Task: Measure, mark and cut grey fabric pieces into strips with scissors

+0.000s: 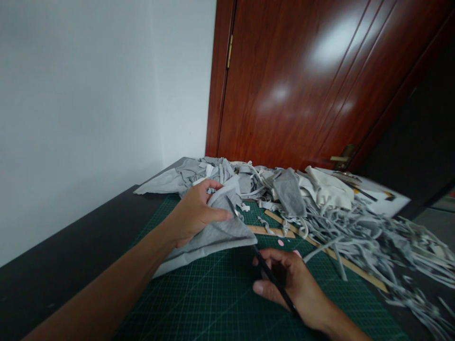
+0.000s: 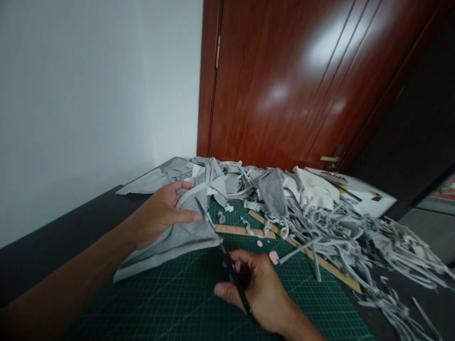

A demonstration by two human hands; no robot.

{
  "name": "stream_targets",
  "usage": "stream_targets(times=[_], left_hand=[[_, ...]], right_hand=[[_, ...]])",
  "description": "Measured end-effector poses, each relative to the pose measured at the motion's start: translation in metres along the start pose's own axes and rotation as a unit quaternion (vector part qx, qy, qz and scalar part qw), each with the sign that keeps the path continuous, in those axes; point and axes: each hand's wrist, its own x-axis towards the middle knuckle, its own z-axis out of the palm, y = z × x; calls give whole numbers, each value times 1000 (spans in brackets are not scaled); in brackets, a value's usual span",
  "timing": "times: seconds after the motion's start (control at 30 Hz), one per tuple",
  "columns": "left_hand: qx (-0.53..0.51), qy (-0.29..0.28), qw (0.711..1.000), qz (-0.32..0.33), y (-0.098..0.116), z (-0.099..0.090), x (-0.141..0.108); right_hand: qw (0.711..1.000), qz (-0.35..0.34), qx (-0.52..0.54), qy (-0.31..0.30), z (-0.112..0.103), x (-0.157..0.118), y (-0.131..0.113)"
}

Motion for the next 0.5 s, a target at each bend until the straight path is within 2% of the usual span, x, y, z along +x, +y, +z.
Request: stream_targets(times=[0.2, 0.5], left_hand=[[4, -5, 1000, 2, -1, 1, -1], [15, -19, 1000, -4, -2, 1, 1]], right_hand=[[999, -21, -26, 5, 2, 0, -1], [1000, -19, 1, 5, 3, 0, -4]])
